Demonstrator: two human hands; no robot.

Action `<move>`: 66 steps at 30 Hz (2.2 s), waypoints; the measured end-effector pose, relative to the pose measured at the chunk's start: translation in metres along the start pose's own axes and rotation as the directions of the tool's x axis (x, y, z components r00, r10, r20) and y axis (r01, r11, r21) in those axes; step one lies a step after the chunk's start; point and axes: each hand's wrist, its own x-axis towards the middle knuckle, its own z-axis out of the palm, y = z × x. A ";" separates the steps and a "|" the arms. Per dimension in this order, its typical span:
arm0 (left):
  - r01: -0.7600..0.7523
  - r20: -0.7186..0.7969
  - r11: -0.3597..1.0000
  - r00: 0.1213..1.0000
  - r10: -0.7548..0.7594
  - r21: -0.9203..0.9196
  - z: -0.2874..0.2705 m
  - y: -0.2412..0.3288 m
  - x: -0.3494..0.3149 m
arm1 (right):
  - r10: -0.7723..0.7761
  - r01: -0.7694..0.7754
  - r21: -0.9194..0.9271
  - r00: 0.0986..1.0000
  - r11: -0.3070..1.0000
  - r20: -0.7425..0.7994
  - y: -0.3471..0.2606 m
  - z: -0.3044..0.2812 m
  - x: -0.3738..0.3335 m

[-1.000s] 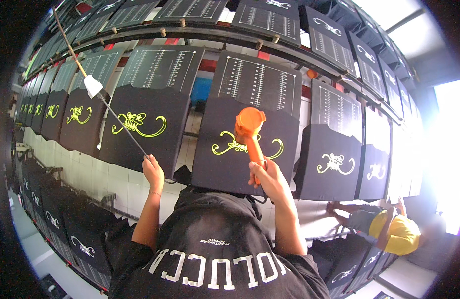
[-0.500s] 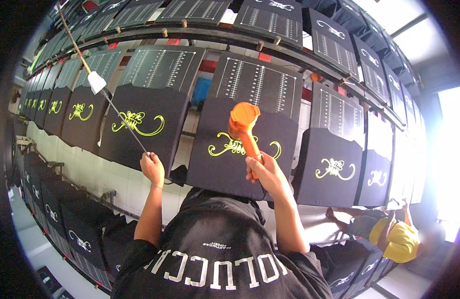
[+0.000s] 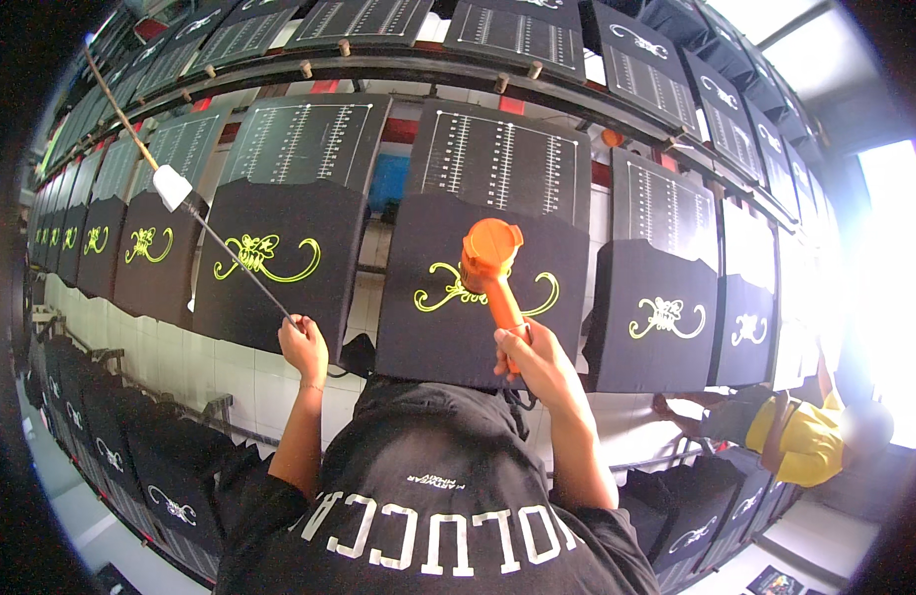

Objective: The person dries yellow ink designs on black t-shirts using a heat gun. They hold the heat gun close to the graphics on several mounted shirts one by one, occasionally touching the fabric with their hand.

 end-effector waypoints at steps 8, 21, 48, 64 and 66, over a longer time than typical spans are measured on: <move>-0.020 -0.007 1.000 1.000 0.020 0.002 0.000 0.000 0.001 | 0.018 -0.017 0.033 0.999 0.999 -0.030 0.003 0.003 -0.008; -0.007 0.036 1.000 0.999 0.007 0.010 -0.003 0.002 0.002 | -0.031 0.047 0.146 0.993 0.988 -0.110 0.004 0.001 0.014; -0.036 0.023 0.999 0.999 0.036 0.016 -0.002 0.002 0.001 | 0.039 -0.022 0.111 0.988 0.994 -0.149 0.019 -0.003 -0.028; -0.051 0.026 0.998 0.998 0.050 0.028 -0.002 0.003 0.003 | -0.040 0.064 0.095 0.972 0.993 -0.233 0.012 -0.006 0.016; -0.036 0.039 0.999 0.999 0.035 0.031 -0.003 0.002 0.002 | -0.030 0.065 0.152 0.976 0.986 -0.217 0.012 -0.013 0.015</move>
